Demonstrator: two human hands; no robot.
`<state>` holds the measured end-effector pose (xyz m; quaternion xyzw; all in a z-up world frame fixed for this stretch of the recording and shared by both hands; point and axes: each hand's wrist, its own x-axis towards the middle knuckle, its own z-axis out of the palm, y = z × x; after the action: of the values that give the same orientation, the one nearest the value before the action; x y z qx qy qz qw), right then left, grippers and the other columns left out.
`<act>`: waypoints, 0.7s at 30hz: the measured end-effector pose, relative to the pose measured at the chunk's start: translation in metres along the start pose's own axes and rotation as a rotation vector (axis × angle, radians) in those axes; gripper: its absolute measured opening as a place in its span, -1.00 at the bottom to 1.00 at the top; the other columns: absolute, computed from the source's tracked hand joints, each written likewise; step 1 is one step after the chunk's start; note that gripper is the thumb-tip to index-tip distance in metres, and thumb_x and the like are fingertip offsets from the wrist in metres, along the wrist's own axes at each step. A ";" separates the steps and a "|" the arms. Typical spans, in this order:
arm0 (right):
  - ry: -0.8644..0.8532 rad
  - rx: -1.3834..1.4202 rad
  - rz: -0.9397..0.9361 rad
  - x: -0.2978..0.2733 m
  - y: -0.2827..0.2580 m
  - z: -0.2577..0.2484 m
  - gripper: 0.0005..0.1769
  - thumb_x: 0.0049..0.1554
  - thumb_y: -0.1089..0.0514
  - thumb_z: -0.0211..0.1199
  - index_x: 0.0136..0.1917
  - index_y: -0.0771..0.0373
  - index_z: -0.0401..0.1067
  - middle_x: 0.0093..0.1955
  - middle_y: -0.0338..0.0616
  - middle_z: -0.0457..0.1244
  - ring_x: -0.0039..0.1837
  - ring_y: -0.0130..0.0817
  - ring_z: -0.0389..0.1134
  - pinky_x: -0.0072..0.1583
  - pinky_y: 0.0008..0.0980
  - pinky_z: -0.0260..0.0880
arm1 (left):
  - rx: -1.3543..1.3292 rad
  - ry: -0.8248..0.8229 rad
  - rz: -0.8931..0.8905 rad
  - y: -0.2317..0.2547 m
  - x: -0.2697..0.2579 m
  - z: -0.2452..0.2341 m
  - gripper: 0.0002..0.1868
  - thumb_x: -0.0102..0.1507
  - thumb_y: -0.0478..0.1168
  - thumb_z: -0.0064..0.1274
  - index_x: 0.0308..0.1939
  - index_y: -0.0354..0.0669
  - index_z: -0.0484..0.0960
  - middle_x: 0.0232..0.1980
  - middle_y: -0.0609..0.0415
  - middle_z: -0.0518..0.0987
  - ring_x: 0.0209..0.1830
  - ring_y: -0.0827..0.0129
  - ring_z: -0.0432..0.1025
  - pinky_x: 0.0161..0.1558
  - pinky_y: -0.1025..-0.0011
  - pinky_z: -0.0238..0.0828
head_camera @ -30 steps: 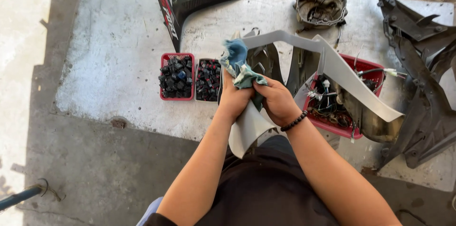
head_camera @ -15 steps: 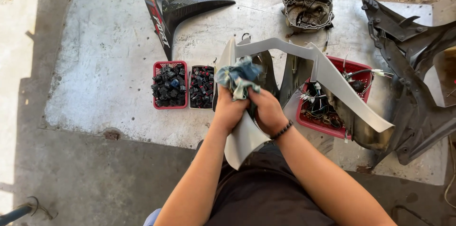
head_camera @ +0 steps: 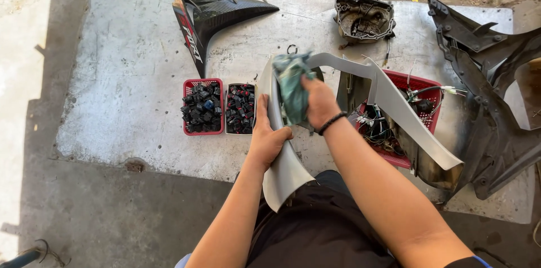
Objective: The person wipes a gray motorcycle fairing with a blue cloth, cleaning both the exterior and interior surfaces. They rotate the fairing to reach different areas and also wipe a black motorcycle part with a carbon fiber pattern.
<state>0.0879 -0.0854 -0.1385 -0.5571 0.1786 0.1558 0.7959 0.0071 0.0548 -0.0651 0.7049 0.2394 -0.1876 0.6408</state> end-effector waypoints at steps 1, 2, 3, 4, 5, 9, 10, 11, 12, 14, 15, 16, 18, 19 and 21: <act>0.000 0.000 0.001 -0.002 0.014 -0.002 -0.58 0.30 -0.07 0.17 0.28 0.23 0.49 0.19 0.01 0.39 0.32 -0.08 0.38 0.46 -0.14 0.17 | 0.000 0.000 -0.001 -0.004 0.003 0.003 0.22 -0.05 -0.28 0.09 0.67 0.23 -0.13 0.63 -0.05 0.14 0.49 -0.06 0.22 0.24 0.08 0.23; -0.057 -0.213 -0.191 -0.005 0.028 -0.003 -0.71 0.27 0.04 0.26 0.17 0.22 0.56 0.06 -0.03 0.43 0.21 -0.20 0.43 0.33 -0.21 0.30 | 0.050 0.012 -0.031 -0.007 0.006 0.006 0.21 -0.07 -0.23 0.11 0.64 0.31 -0.11 0.37 -0.02 0.31 0.29 0.02 0.35 0.15 0.08 0.33; -0.117 -0.426 -0.385 -0.005 0.042 -0.002 -0.84 0.23 0.15 0.34 0.06 0.22 0.62 -0.06 -0.07 0.46 0.10 -0.31 0.48 0.21 -0.28 0.44 | 0.101 0.025 -0.059 -0.010 0.010 0.008 0.20 -0.09 -0.19 0.13 0.61 0.39 -0.08 0.12 -0.01 0.49 0.09 0.09 0.49 0.05 0.08 0.43; -0.119 -0.425 -0.386 -0.025 0.024 0.011 -0.84 0.23 0.15 0.34 0.06 0.22 0.62 -0.06 -0.07 0.46 0.10 -0.31 0.48 0.21 -0.28 0.44 | 0.101 0.028 -0.058 -0.014 0.013 0.008 0.20 -0.09 -0.19 0.13 0.61 0.39 -0.08 0.12 -0.01 0.49 0.09 0.09 0.49 0.05 0.08 0.43; -0.199 -0.351 -0.306 -0.048 0.007 0.023 -0.76 0.21 0.21 0.29 0.15 0.22 0.59 0.16 0.00 0.38 0.30 -0.18 0.34 0.34 -0.16 0.30 | 0.107 0.028 -0.016 -0.019 0.013 0.009 0.20 -0.10 -0.20 0.13 0.60 0.30 -0.06 0.23 -0.03 0.39 0.19 0.06 0.39 0.14 0.06 0.36; -0.290 -0.419 -0.211 -0.023 0.015 0.006 -0.63 0.24 0.21 0.18 0.31 0.12 0.51 0.47 -0.05 0.23 0.56 -0.15 0.10 0.54 -0.04 0.06 | 0.135 0.033 0.160 -0.035 0.013 0.013 0.19 -0.13 -0.23 0.16 0.59 -0.09 0.00 0.65 -0.15 -0.02 0.61 -0.07 -0.02 0.51 -0.03 0.04; -0.286 -0.418 -0.207 -0.009 0.022 -0.003 -0.63 0.24 0.21 0.18 0.31 0.12 0.51 0.47 -0.05 0.23 0.56 -0.15 0.10 0.54 -0.04 0.06 | 0.137 0.029 0.157 -0.031 0.008 0.013 0.19 -0.13 -0.23 0.16 0.59 -0.09 0.00 0.65 -0.15 -0.02 0.61 -0.07 -0.02 0.51 -0.03 0.04; -0.210 -0.404 -0.170 0.006 0.028 -0.011 -0.66 0.24 0.22 0.15 0.27 0.13 0.54 0.35 -0.08 0.31 0.45 -0.20 0.21 0.48 -0.05 0.15 | 0.151 0.005 0.140 -0.026 0.005 0.012 0.26 -0.11 -0.22 0.12 0.63 -0.05 -0.17 0.68 -0.09 -0.08 0.64 -0.06 -0.11 0.51 0.00 -0.01; -0.133 -0.390 -0.133 0.021 0.034 -0.018 -0.67 0.24 0.23 0.12 0.22 0.14 0.57 0.22 -0.12 0.38 0.34 -0.25 0.33 0.43 -0.07 0.24 | 0.166 -0.019 0.123 -0.021 0.002 0.011 0.33 -0.10 -0.21 0.09 0.67 -0.01 -0.35 0.71 -0.02 -0.14 0.68 -0.05 -0.21 0.51 0.03 -0.06; -0.003 -0.215 -0.085 0.034 0.027 -0.021 -0.66 0.30 0.13 0.11 0.29 0.20 0.49 0.16 -0.05 0.39 0.24 -0.19 0.38 0.34 -0.07 0.35 | 0.161 -0.024 0.108 -0.015 -0.001 0.010 0.33 -0.09 -0.21 0.09 0.67 0.01 -0.36 0.72 0.03 -0.13 0.68 -0.02 -0.21 0.51 0.05 -0.07; 0.122 -0.041 -0.027 0.041 0.024 -0.020 -0.60 0.37 0.03 0.09 0.37 0.26 0.42 0.10 0.03 0.40 0.15 -0.14 0.43 0.25 -0.08 0.46 | 0.154 -0.026 0.084 -0.012 -0.004 0.008 0.33 -0.08 -0.22 0.09 0.67 0.03 -0.37 0.72 0.08 -0.12 0.69 0.01 -0.21 0.52 0.07 -0.08; 0.112 -0.046 -0.029 0.032 0.017 -0.014 -0.60 0.37 0.03 0.09 0.37 0.26 0.42 0.10 0.03 0.40 0.15 -0.14 0.43 0.25 -0.08 0.46 | 0.148 -0.017 0.086 -0.014 -0.001 0.008 0.33 -0.08 -0.22 0.09 0.67 0.03 -0.37 0.72 0.08 -0.12 0.69 0.01 -0.21 0.52 0.07 -0.08; -0.059 -0.232 -0.073 0.011 0.007 -0.003 -0.68 0.38 0.14 0.03 0.32 0.15 0.48 0.27 0.03 0.35 0.39 -0.03 0.31 0.50 0.05 0.12 | 0.167 -0.011 0.123 -0.019 0.002 0.009 0.35 -0.10 -0.23 0.11 0.66 -0.04 -0.37 0.70 -0.02 -0.07 0.67 -0.08 -0.18 0.53 0.05 -0.09; -0.056 -0.235 -0.072 0.000 0.006 -0.001 -0.68 0.38 0.14 0.03 0.32 0.15 0.48 0.27 0.03 0.35 0.39 -0.03 0.31 0.50 0.05 0.12 | 0.165 -0.013 0.122 -0.022 0.004 0.008 0.35 -0.10 -0.23 0.11 0.66 -0.04 -0.37 0.70 -0.02 -0.07 0.67 -0.08 -0.18 0.53 0.05 -0.09; -0.172 -0.637 -0.164 -0.018 0.001 0.004 -0.66 0.25 0.15 0.21 0.28 0.14 0.54 0.27 0.03 0.37 0.43 -0.04 0.28 0.45 0.02 0.20 | 0.156 0.005 0.111 -0.026 0.010 0.007 0.33 -0.09 -0.22 0.14 0.65 -0.07 -0.35 0.67 -0.20 -0.03 0.64 -0.13 -0.11 0.51 -0.04 -0.02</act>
<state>0.0723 -0.0822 -0.1301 -0.7751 0.0077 0.1858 0.6038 0.0005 0.0509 -0.0923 0.7653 0.1862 -0.1684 0.5927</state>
